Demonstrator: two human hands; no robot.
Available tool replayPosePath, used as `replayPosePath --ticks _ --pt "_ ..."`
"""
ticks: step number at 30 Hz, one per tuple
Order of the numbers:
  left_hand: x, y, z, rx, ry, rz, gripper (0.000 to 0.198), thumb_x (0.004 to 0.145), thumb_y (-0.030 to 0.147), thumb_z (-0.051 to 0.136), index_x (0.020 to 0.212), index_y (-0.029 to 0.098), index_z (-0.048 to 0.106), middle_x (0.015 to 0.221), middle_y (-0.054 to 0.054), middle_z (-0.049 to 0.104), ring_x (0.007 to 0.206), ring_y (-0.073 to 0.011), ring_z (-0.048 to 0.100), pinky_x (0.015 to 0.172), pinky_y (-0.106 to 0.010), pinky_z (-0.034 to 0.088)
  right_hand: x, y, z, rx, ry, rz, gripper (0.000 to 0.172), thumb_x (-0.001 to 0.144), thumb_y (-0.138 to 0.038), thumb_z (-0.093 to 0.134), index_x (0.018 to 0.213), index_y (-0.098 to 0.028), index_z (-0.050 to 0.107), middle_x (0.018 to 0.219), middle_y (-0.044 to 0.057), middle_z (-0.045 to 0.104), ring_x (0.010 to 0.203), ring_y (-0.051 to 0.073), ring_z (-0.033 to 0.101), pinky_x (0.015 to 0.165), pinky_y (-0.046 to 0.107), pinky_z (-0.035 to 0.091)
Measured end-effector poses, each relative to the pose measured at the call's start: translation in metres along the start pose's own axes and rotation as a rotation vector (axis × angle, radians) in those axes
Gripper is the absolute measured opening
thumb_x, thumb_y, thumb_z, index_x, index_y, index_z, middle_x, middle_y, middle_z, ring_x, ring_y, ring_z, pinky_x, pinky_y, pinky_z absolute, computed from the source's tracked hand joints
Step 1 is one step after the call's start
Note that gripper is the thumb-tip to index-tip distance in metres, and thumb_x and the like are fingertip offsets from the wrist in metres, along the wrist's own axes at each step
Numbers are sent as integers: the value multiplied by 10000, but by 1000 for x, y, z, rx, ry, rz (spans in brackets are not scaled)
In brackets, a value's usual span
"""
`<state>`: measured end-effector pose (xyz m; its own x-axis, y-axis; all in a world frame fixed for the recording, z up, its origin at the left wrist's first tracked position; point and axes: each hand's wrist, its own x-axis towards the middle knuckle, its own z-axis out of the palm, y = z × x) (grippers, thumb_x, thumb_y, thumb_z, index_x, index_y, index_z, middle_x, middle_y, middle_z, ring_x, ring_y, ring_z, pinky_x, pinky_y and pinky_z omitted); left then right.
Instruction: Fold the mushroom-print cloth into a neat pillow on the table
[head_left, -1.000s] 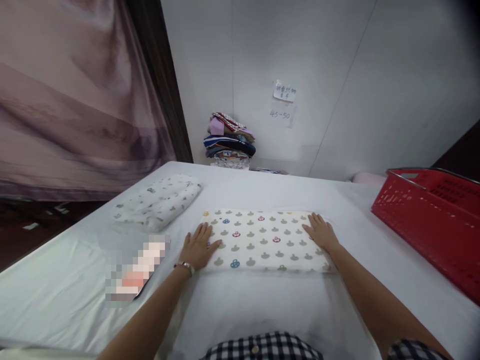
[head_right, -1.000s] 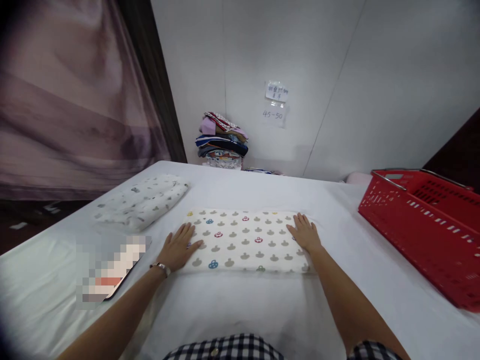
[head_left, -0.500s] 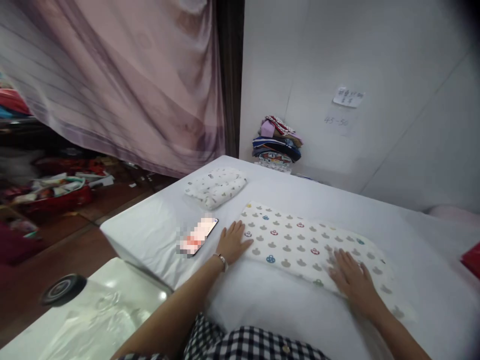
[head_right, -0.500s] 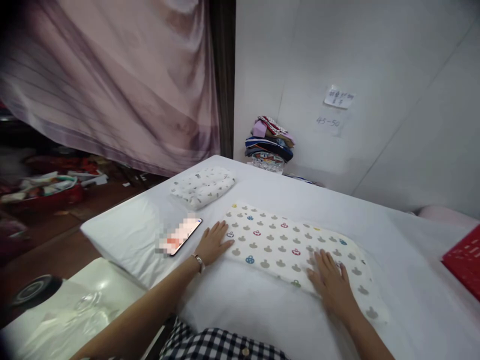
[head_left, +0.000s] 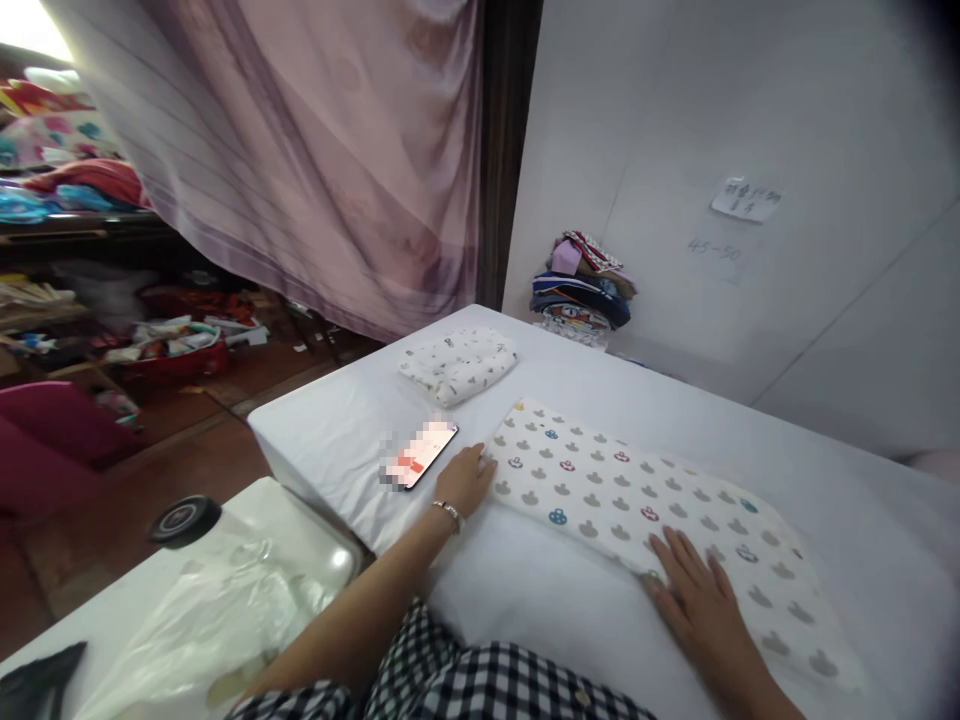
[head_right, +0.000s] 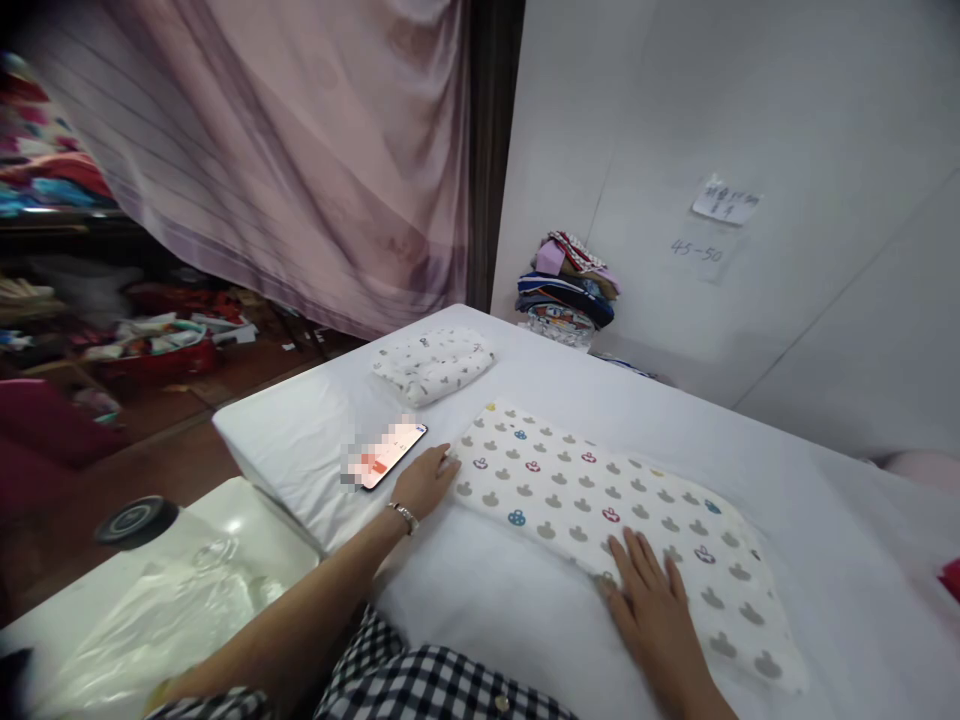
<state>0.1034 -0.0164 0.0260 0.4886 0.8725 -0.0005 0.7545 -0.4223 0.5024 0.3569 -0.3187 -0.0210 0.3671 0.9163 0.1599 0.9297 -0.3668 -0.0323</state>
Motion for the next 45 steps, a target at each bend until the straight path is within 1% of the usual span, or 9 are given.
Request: replayPosePath --ticks 7,11,19,23,27,34,39,42,45 --pt "16 6 -10 -52 -149 -176 476 818 574 374 1052 208 565 1047 -94 656 961 -242 601 761 -327 430 1 -2 -1 -12 25 -22 587 870 -541 354 1363 -227 404 1450 56 315 1338 261 261 1085 516 193" --pt "19 9 -11 -57 -149 -167 355 804 511 426 913 210 580 970 -81 669 908 -232 608 722 -313 424 2 -7 -2 5 10 -48 570 884 -510 335 1372 -222 390 1452 54 309 1336 265 263 1078 518 212" --pt "15 10 -11 -92 -129 -174 321 780 471 471 904 192 568 963 -121 656 919 -283 593 746 -370 417 3 -11 0 3 -26 -64 566 884 -517 353 1375 -238 387 1458 49 299 1340 267 252 1068 514 234" --pt "15 6 -15 -258 -121 -209 384 784 560 443 866 209 575 890 -69 659 803 -214 612 682 -312 442 1 -11 6 -22 13 -66 568 885 -513 344 1373 -227 388 1456 50 304 1342 261 250 1070 509 228" --pt "9 0 -16 -440 -139 -237 352 793 525 458 884 200 558 855 -37 646 615 -131 582 549 -253 452 0 -13 9 -34 44 -67 564 878 -517 349 1357 -226 413 1449 53 321 1332 261 274 1068 501 232" --pt "-2 -14 -13 -719 -241 -225 321 628 427 670 777 190 513 699 8 591 628 -127 563 517 -226 456 0 -16 6 -54 66 -62 555 878 -507 342 1341 -214 434 1441 57 338 1327 259 286 1064 492 237" --pt "-4 -16 -23 -510 -327 -151 245 691 412 596 794 201 529 614 35 562 538 -114 522 512 -239 414 0 -19 4 -63 74 -57 551 883 -492 338 1345 -204 426 1444 62 329 1334 249 273 1071 487 224" --pt "-2 -14 -27 -221 -266 -63 220 722 423 558 758 206 566 719 7 598 647 -135 563 599 -256 419 -1 -21 3 -51 54 -49 545 883 -478 350 1351 -205 418 1445 61 328 1337 251 265 1072 494 223" --pt "0 -14 -27 -87 -215 -31 254 737 443 536 670 199 558 801 -21 607 730 -160 572 645 -275 410 0 -22 2 -21 45 -33 535 882 -479 353 1348 -225 424 1440 55 339 1333 260 271 1073 505 222"
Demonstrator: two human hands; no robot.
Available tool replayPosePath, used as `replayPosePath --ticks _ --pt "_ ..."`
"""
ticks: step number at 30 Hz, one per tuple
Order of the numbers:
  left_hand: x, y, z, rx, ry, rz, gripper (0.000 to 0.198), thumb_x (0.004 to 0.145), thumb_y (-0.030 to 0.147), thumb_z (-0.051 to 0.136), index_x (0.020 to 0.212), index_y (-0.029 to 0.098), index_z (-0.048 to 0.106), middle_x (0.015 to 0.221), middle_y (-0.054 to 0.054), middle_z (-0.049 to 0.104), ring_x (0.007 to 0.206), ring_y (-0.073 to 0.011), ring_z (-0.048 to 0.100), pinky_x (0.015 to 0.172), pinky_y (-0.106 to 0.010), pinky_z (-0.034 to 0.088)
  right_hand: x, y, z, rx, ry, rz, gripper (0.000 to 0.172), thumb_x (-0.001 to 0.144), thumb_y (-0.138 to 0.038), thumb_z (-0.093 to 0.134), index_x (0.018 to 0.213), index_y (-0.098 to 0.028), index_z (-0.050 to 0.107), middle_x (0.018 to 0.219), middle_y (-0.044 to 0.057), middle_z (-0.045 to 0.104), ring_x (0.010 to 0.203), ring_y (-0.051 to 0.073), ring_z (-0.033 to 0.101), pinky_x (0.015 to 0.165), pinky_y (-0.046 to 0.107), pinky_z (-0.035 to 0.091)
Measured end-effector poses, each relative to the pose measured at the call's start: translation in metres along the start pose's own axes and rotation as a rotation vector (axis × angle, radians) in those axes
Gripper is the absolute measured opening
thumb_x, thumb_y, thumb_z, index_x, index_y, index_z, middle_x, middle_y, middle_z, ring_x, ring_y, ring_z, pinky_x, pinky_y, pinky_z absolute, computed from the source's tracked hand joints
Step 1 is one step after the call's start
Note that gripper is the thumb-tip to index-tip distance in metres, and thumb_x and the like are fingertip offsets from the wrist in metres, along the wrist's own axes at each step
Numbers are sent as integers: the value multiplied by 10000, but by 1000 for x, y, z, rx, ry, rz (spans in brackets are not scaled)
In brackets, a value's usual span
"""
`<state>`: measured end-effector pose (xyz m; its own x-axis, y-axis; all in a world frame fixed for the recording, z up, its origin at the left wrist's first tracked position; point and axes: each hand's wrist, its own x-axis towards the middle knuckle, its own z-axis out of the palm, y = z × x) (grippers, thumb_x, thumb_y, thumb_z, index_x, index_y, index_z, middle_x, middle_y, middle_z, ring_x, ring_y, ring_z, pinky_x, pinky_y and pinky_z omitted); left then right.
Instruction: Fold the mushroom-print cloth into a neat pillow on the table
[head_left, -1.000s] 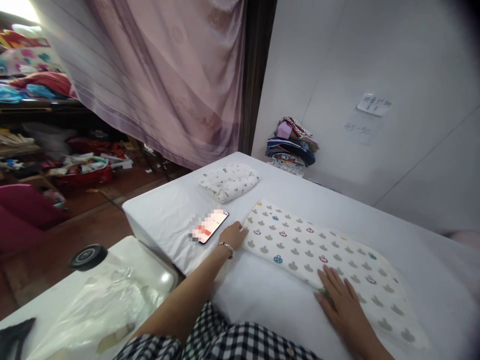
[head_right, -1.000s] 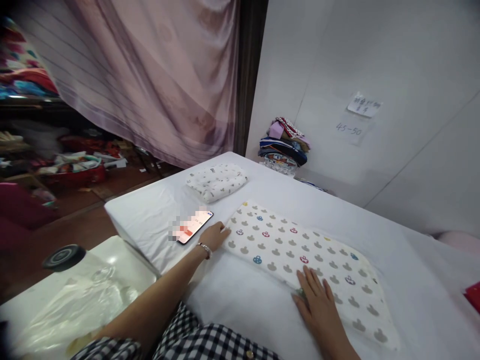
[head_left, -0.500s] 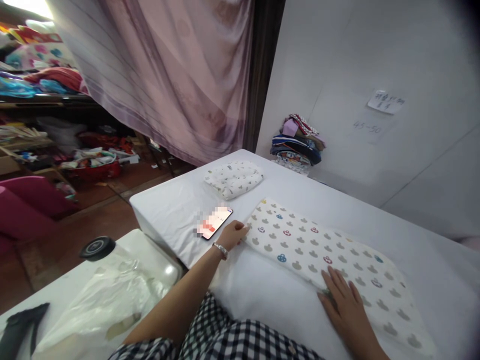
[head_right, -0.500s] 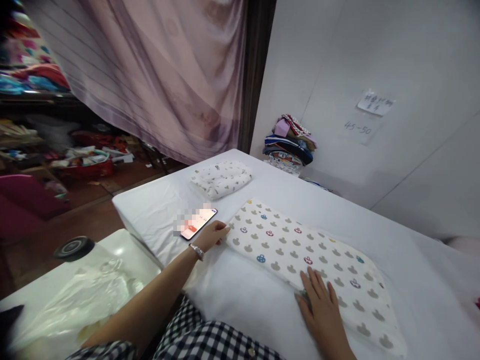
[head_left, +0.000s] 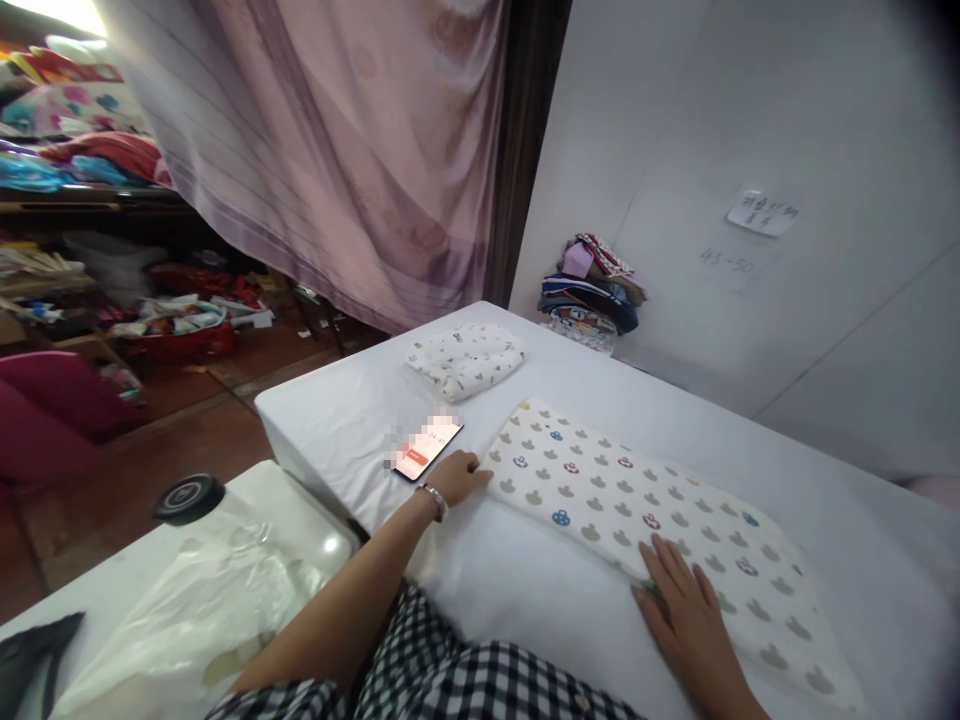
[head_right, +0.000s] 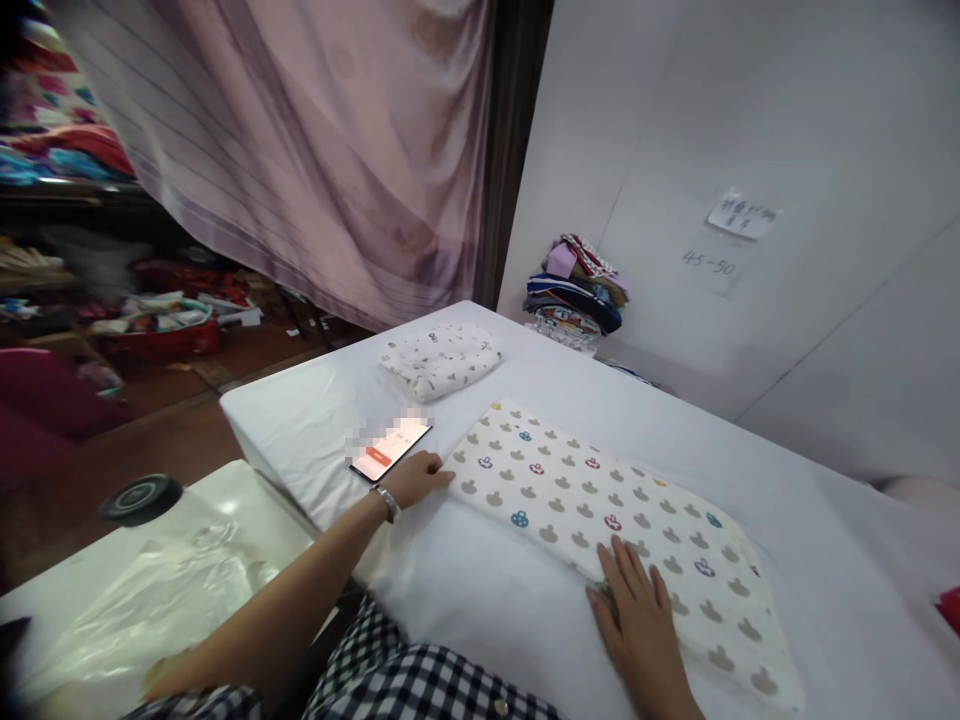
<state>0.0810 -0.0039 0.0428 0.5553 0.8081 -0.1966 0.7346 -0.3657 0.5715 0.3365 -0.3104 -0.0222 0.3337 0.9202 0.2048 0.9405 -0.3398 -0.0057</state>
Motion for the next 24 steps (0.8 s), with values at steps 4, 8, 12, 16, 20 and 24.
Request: replayPosePath --ticks 4,8,12,16,20,24 --pt "1 0 3 54 31 -34 285 786 455 458 707 198 554 860 -51 606 760 -181 578 642 -296 402 0 1 0 17 -8 6 539 878 -489 353 1347 -233 427 1436 50 346 1330 263 279 1074 508 224" --pt "-1 3 4 111 35 -48 278 791 446 456 748 195 569 940 -75 606 827 -210 589 682 -319 411 -2 7 2 19 -46 -3 555 880 -503 358 1365 -237 398 1453 43 311 1339 255 259 1075 500 228" --pt "0 10 -3 151 47 -58 369 797 521 434 788 190 596 997 -94 604 879 -233 595 714 -333 425 0 11 3 70 -51 10 547 886 -504 354 1374 -259 380 1459 39 302 1343 259 247 1073 508 227" --pt "12 26 -8 152 133 0 416 825 538 395 931 193 601 1059 -92 598 936 -226 585 777 -330 437 8 2 -1 106 -28 14 540 898 -474 331 1397 -269 335 1474 39 262 1347 268 233 1065 534 224" --pt "41 53 3 165 162 185 395 865 448 367 1089 185 558 1181 -104 563 1076 -231 526 888 -334 417 18 -11 -2 102 -49 -48 555 896 -475 343 1395 -234 347 1469 63 264 1346 268 234 1073 539 207" --pt "78 79 24 194 97 339 468 857 465 380 1262 243 457 1428 -36 378 1320 -209 298 1083 -338 238 25 -16 5 68 -30 -95 527 897 -466 361 1371 -237 390 1446 71 312 1331 275 271 1055 544 246"
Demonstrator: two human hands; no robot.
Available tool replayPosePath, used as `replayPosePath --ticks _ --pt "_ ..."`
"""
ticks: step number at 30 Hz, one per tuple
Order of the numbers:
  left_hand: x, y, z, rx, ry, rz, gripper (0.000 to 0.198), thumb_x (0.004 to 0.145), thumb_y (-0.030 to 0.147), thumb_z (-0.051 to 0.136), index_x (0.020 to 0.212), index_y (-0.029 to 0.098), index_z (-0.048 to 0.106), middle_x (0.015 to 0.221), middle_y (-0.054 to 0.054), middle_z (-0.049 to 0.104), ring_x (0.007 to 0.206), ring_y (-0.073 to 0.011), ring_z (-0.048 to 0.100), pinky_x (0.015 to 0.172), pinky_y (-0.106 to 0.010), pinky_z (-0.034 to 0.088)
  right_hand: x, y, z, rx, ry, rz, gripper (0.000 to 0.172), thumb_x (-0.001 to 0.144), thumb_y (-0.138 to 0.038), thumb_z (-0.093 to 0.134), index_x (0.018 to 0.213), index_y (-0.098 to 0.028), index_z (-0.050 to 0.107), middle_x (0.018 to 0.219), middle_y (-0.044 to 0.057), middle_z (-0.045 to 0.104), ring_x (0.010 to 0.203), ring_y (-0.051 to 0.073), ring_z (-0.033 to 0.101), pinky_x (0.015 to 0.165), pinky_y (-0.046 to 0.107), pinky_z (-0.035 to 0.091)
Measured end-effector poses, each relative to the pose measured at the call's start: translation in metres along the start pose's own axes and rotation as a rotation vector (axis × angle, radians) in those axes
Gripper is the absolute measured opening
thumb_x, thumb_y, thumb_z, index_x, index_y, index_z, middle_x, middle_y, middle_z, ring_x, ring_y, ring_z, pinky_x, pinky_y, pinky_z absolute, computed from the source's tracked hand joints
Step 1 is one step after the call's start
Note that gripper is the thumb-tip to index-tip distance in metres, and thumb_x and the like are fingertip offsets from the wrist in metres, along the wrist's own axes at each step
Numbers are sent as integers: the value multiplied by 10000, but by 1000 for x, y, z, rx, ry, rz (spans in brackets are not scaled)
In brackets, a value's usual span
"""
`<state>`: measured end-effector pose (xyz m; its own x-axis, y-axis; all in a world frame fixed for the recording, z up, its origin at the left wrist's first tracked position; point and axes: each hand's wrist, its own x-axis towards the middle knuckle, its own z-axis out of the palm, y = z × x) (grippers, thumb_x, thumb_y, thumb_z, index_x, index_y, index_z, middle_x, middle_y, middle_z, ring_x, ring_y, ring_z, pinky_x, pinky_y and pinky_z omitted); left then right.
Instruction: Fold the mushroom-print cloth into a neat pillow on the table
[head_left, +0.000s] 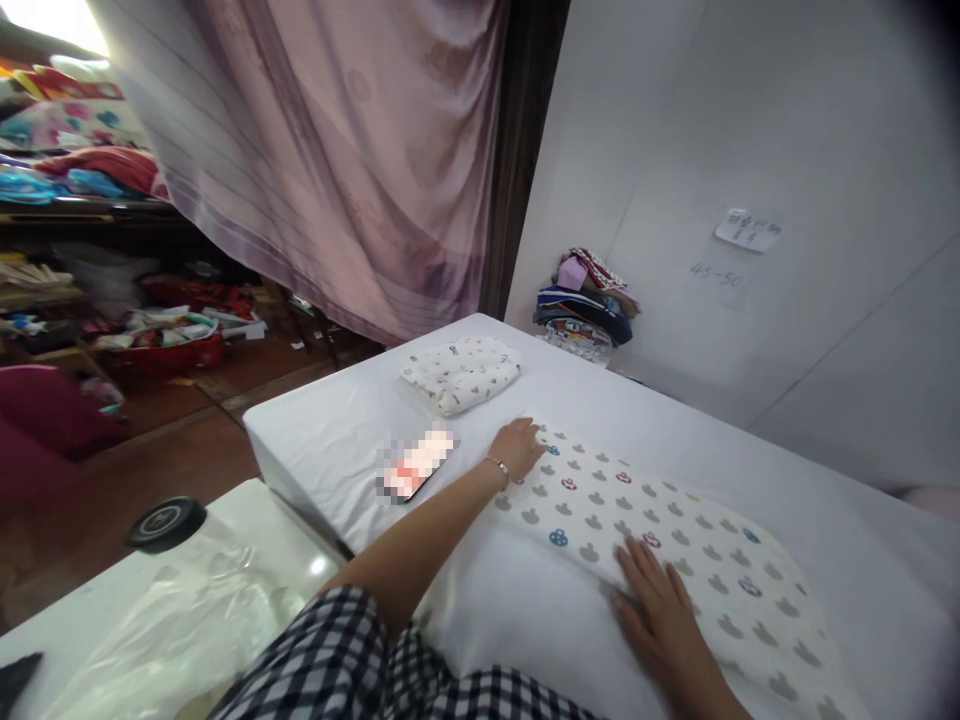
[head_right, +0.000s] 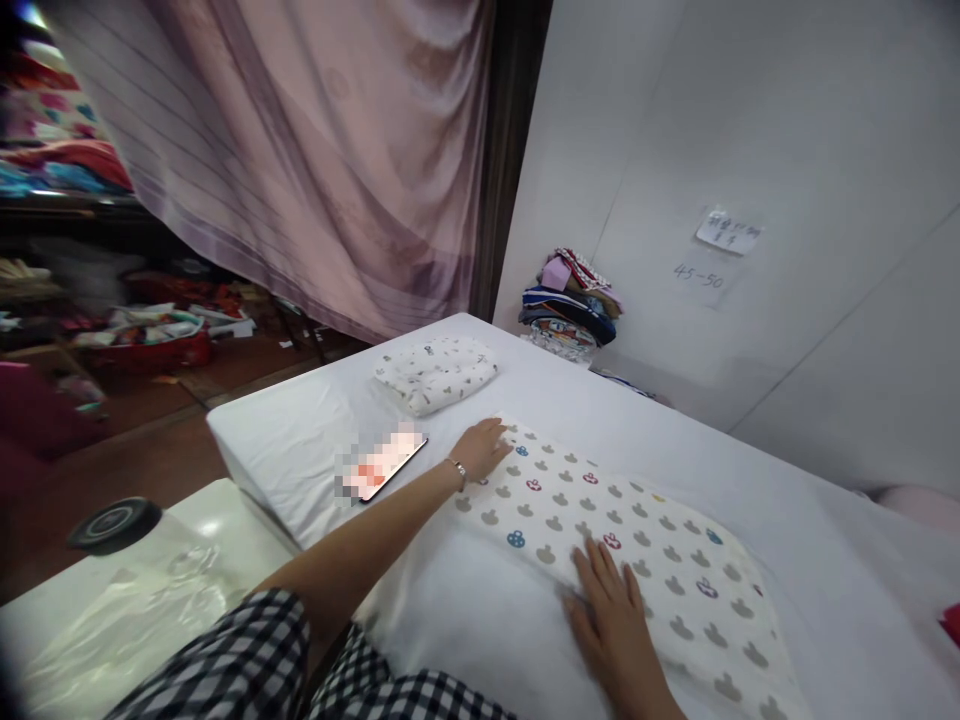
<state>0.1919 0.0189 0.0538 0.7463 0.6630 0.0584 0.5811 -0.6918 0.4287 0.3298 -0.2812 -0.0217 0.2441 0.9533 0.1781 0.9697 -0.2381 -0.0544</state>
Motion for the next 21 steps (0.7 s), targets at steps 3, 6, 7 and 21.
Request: replayPosePath --ticks 3,6,7,21 --pt "24 1 17 24 -64 -10 632 826 561 357 1357 218 358 1500 -55 236 1385 -250 137 1125 -427 109 -1 1 6 -21 45 -46 536 890 -465 395 1377 -240 379 1435 71 336 1314 282 306 1052 534 265" --pt "34 -7 30 43 -118 -75 765 808 632 269 1409 158 262 1517 -100 149 1392 -289 79 1112 -495 90 -4 2 10 -30 92 -75 564 886 -462 421 1400 -246 332 1436 68 338 1311 278 314 1059 516 265" --pt "35 -10 32 51 -130 -86 779 807 640 244 1416 153 241 1522 -97 122 1394 -286 66 1111 -496 88 -5 1 10 -29 93 -78 571 886 -461 425 1406 -249 319 1437 67 335 1313 276 311 1062 513 261" --pt "40 -12 27 68 -115 -87 676 852 557 289 1386 142 289 1515 -130 140 1383 -299 114 1086 -514 136 -18 103 -38 189 143 546 598 863 -505 330 1327 -143 437 1434 111 344 1332 284 266 1076 502 227"
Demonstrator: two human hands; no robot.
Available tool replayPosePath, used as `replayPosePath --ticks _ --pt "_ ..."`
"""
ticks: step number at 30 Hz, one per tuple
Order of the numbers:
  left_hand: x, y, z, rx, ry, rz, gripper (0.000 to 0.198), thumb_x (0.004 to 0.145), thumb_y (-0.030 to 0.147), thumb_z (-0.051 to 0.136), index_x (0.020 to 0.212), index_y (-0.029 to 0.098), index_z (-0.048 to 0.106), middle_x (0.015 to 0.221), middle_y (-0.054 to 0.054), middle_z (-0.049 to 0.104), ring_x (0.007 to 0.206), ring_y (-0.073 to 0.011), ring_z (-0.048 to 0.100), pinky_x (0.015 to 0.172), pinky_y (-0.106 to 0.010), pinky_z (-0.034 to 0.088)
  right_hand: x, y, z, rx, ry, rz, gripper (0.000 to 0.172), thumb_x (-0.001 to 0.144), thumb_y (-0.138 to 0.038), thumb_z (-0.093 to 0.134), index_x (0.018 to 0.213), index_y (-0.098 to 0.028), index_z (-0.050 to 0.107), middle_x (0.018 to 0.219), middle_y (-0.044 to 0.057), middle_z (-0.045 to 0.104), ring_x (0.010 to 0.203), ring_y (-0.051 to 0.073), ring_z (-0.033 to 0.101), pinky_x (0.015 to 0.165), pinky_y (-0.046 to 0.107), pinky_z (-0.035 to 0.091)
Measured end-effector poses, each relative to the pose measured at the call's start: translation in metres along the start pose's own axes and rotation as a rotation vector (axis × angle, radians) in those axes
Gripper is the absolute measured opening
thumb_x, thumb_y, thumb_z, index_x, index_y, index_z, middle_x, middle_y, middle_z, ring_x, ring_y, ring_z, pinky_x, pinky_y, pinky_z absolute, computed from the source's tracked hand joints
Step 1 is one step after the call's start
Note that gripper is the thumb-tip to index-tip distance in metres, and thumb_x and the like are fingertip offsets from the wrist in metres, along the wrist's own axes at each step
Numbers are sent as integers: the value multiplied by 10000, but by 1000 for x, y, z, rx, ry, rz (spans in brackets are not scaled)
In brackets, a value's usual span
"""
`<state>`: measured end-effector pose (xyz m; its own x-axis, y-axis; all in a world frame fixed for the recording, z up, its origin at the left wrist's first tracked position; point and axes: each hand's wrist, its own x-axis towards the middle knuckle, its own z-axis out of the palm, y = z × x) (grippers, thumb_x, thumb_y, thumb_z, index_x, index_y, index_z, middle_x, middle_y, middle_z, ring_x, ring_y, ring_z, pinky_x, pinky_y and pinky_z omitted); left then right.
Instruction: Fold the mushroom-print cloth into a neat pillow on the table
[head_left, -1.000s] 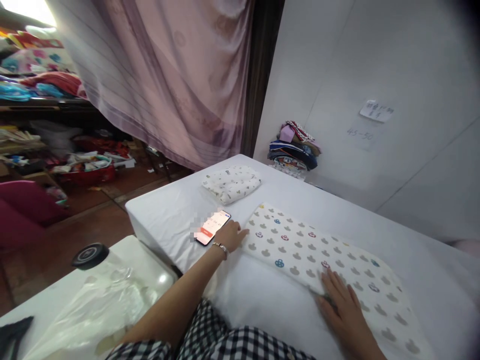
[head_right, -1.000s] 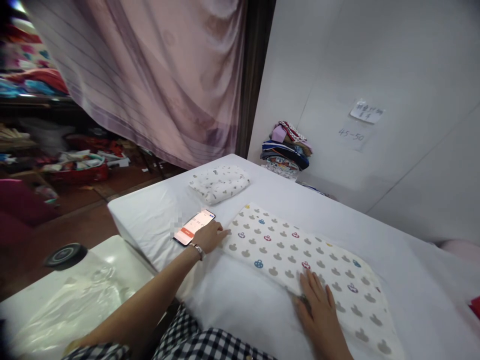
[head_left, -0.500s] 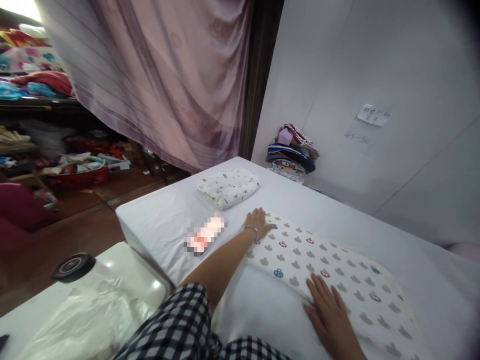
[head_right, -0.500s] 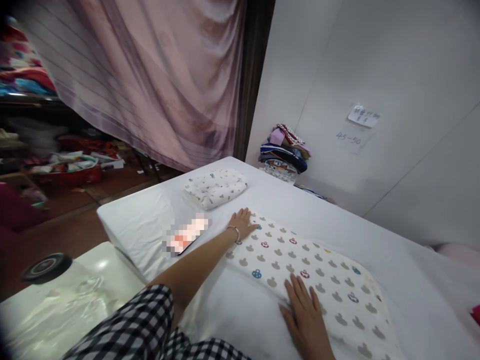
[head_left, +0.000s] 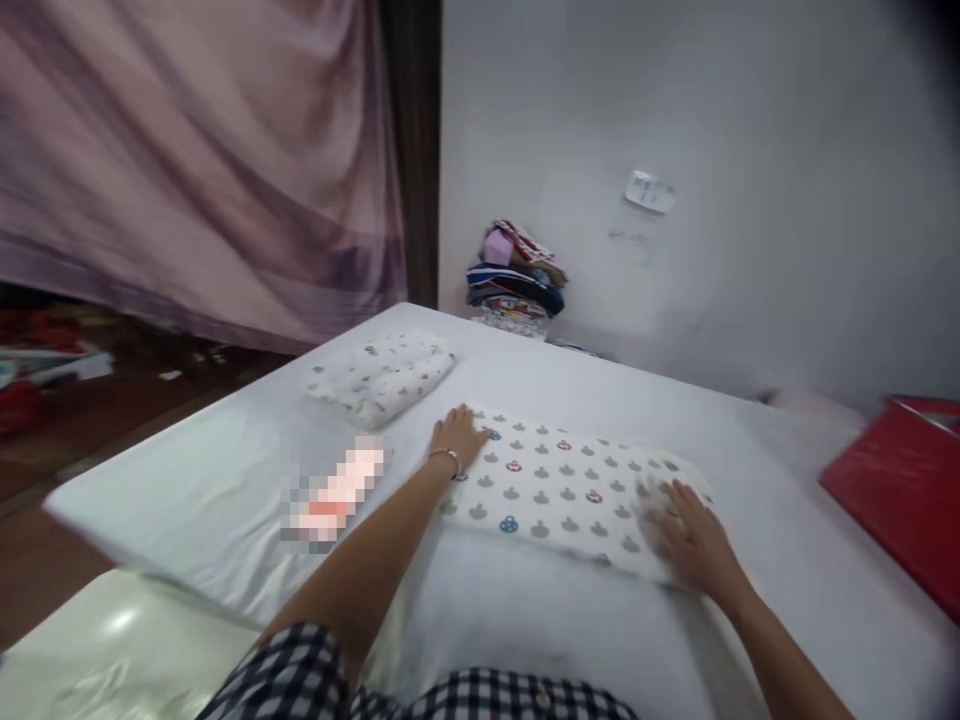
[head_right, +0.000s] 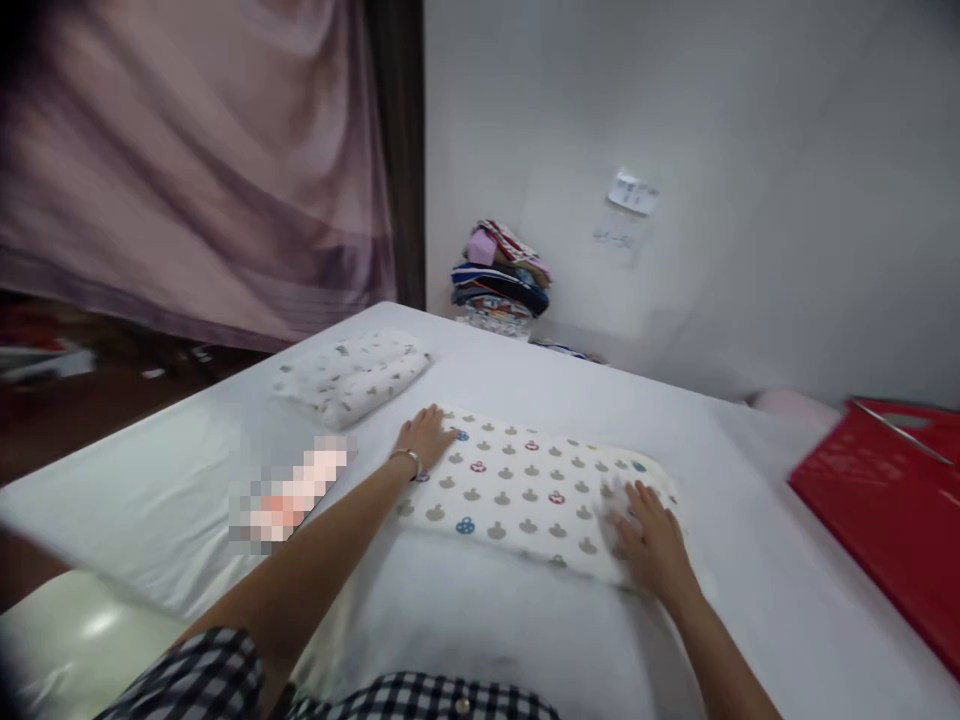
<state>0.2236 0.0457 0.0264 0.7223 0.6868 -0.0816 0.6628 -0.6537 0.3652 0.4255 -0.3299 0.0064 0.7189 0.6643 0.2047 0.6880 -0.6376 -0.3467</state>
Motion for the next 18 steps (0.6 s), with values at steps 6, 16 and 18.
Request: replayPosePath --ticks 6,16,18 --pt "11 -5 9 98 26 -17 729 829 607 227 1404 162 272 1521 -79 142 1385 -268 124 1091 -497 172 9 44 -31 93 -14 438 551 828 -433 434 1272 -113 495 1322 117 497 1199 261 468 1026 377 342" --pt "10 -1 4 151 50 -5 748 821 595 205 1404 131 275 1515 -80 173 1374 -276 158 1081 -489 212 37 58 -48 285 -64 696 544 787 -485 534 1138 -75 597 1146 165 612 1071 285 552 895 377 426" --pt "10 0 3 151 58 -1 742 822 590 208 1400 131 287 1513 -82 179 1372 -276 165 1077 -489 217 42 60 -51 361 -105 750 521 782 -509 537 1068 -85 632 1088 160 641 988 278 595 809 369 468"
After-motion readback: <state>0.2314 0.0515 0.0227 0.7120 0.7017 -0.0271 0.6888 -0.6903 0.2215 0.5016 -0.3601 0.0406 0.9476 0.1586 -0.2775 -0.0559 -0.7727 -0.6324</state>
